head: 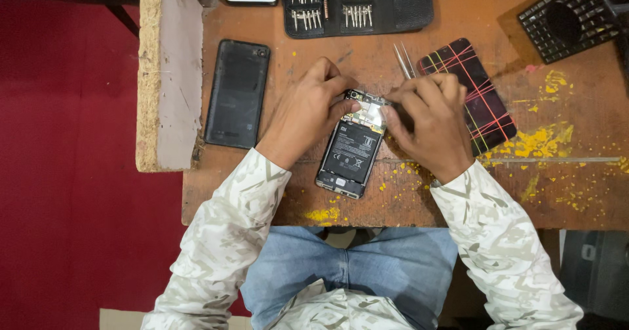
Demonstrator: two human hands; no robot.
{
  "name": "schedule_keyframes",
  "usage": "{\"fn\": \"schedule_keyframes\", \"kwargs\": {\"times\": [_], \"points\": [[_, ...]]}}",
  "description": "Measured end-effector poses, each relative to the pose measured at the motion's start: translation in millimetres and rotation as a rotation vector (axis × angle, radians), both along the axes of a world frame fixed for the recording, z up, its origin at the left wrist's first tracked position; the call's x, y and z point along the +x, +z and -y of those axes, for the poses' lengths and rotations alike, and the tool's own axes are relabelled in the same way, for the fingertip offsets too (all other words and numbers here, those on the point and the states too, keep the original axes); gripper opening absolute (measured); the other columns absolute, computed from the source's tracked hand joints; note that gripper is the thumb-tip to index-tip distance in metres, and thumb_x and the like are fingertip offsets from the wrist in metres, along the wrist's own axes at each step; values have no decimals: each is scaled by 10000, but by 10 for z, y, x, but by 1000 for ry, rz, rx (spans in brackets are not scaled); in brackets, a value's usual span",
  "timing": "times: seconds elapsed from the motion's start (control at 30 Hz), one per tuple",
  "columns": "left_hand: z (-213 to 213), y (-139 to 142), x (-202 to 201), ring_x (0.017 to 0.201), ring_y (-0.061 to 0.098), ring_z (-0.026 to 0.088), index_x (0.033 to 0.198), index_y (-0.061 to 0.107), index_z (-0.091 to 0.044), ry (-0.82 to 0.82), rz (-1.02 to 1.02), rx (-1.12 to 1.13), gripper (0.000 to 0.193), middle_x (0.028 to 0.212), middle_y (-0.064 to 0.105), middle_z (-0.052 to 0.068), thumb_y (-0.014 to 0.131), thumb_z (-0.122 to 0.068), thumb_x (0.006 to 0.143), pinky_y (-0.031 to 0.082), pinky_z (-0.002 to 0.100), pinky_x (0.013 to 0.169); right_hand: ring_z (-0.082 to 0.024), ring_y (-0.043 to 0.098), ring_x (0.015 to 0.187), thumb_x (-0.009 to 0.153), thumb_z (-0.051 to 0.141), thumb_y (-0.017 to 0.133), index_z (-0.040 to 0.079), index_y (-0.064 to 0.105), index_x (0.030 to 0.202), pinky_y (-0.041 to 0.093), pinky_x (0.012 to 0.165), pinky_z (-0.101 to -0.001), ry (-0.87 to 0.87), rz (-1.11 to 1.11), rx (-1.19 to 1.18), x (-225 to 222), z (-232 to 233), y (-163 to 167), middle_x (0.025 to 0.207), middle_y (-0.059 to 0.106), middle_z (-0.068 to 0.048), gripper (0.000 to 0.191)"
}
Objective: The person disassembles a smartphone by removing the back cover and then uses tweezers to carefully detach internal ribbon cables and components. The back cover is placed aside, and the internal parts are manipulated with precision tools.
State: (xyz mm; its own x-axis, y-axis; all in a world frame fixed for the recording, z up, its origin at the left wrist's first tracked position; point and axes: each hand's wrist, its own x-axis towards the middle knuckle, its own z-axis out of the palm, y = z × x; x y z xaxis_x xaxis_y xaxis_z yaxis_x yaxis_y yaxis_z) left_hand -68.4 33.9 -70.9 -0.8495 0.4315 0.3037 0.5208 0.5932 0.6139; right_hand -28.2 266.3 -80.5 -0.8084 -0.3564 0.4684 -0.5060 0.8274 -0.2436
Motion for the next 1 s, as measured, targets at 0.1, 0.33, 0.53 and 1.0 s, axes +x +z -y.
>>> {"fn": "schedule_keyframes", "kwargs": {"times": [0.1,0.33,0.53,1.0], "points": [[-13,8,-1,915,683,353,1107,724,-81,-9,15,3,279,1083,635,99,787,-242,888,537,454,771,-264,516,1129,967,212,785,100,740,1058,383,937,-418,7,0,-33,-1,-5,-19,1098,647,-9,151],[-33,44,23,866,682,354,1115,715,-92,-12,-18,-35,287,1077,629,99,776,-239,876,530,469,719,-270,520,1133,959,165,779,93,737,1103,394,951,-418,16,13,-59,-6,-10,-30,1108,639,-22,167],[-47,38,16,843,687,331,1094,718,-103,26,25,-26,271,1035,633,77,782,-263,884,532,465,719,-267,527,1124,971,149,773,90,732,1093,394,946,-415,9,34,-79,-10,14,-19,1101,642,-18,142],[-128,-46,-30,910,685,307,1052,710,-86,29,-150,-60,264,1043,621,68,781,-278,884,536,446,714,-273,513,1114,939,179,771,73,727,1041,378,960,-421,53,51,-110,-28,8,-12,1083,634,-36,154]]}}
